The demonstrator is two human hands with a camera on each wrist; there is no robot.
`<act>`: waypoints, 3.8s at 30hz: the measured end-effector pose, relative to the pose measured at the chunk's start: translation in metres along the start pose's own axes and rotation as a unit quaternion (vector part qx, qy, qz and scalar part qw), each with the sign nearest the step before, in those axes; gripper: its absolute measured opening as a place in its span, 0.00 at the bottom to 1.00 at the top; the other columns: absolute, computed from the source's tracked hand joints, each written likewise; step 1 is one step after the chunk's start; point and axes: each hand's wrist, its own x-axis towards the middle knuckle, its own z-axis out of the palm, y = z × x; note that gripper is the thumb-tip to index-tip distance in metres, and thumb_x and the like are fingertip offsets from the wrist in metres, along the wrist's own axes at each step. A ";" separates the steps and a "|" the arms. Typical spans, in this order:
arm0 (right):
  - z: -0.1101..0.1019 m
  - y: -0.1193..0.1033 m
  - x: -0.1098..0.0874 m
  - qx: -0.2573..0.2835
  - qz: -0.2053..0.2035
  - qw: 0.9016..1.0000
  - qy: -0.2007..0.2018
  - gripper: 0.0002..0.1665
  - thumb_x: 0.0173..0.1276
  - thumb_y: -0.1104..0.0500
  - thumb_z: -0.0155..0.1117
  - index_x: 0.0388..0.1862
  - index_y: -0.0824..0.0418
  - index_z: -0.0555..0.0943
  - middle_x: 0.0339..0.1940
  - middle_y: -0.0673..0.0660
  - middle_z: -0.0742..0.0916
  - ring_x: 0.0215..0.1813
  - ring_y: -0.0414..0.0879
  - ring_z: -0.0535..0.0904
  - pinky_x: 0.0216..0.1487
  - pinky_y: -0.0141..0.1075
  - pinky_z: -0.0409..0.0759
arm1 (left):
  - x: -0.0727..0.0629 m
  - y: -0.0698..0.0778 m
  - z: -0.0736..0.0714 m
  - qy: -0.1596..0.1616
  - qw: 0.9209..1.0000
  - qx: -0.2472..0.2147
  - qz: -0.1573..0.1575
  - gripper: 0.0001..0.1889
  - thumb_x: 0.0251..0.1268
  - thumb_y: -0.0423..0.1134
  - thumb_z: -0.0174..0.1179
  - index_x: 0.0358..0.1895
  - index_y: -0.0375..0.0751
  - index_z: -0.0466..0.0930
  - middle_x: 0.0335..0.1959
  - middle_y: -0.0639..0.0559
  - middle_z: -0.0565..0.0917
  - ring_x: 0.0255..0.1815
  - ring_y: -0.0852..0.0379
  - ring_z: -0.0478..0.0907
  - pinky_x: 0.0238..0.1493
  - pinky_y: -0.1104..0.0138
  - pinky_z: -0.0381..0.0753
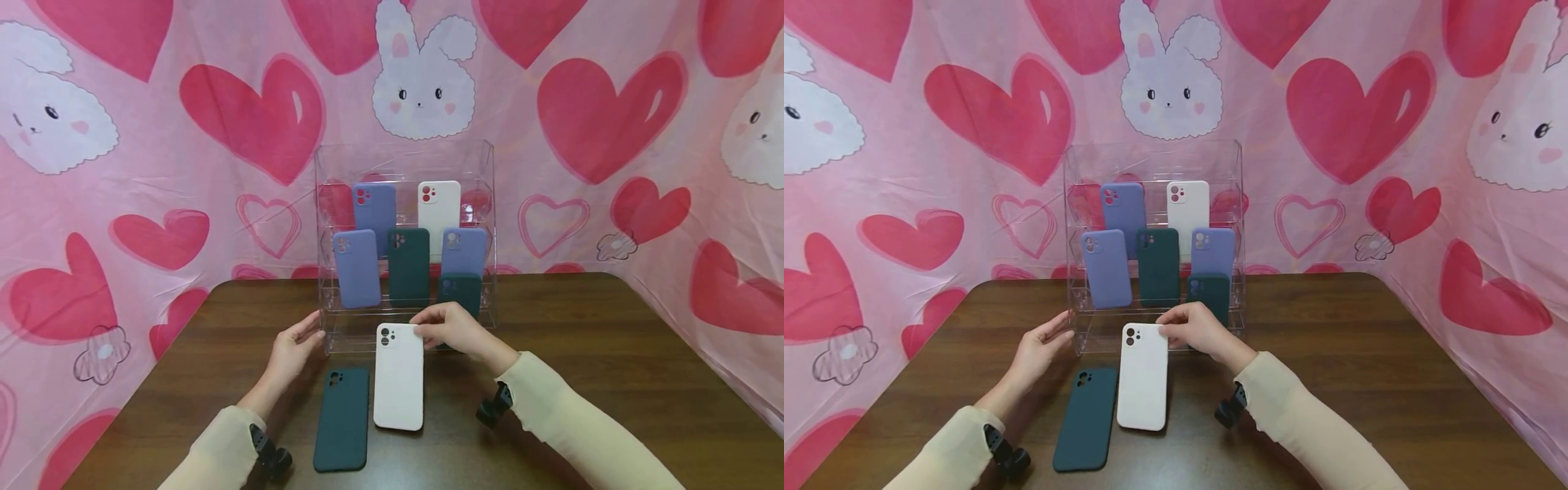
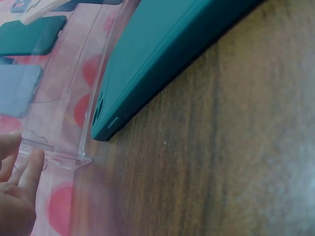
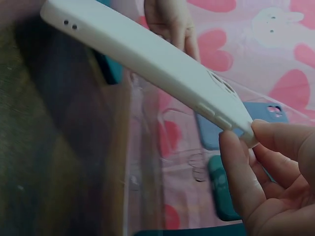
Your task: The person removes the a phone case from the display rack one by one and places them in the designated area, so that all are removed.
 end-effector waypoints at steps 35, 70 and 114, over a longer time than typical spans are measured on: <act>0.033 0.055 0.002 -0.028 0.054 0.997 -0.041 0.10 0.63 0.68 0.60 0.41 0.73 0.80 0.21 0.55 0.80 0.21 0.43 0.75 0.25 0.37 0.82 | 0.000 0.000 -0.001 -0.004 1.000 0.018 -0.008 0.24 0.62 0.26 0.56 0.62 0.34 0.69 0.60 0.39 0.71 0.57 0.46 0.71 0.49 0.67 0.76; 0.022 0.042 -0.002 -0.055 0.023 0.997 -0.056 0.14 0.63 0.66 0.61 0.46 0.73 0.79 0.30 0.60 0.84 0.27 0.48 0.79 0.28 0.40 0.83 | -0.001 0.002 -0.001 -0.006 1.000 0.002 -0.010 0.24 0.63 0.26 0.55 0.63 0.33 0.67 0.61 0.40 0.70 0.58 0.45 0.70 0.50 0.69 0.75; -0.074 -0.027 -0.026 -0.019 -0.078 0.992 0.101 0.25 0.63 0.60 0.63 0.56 0.72 0.73 0.50 0.71 0.79 0.41 0.54 0.80 0.41 0.42 0.82 | 0.000 -0.002 -0.001 -0.007 1.000 0.004 0.002 0.24 0.62 0.25 0.55 0.62 0.33 0.68 0.60 0.40 0.71 0.57 0.47 0.71 0.48 0.69 0.77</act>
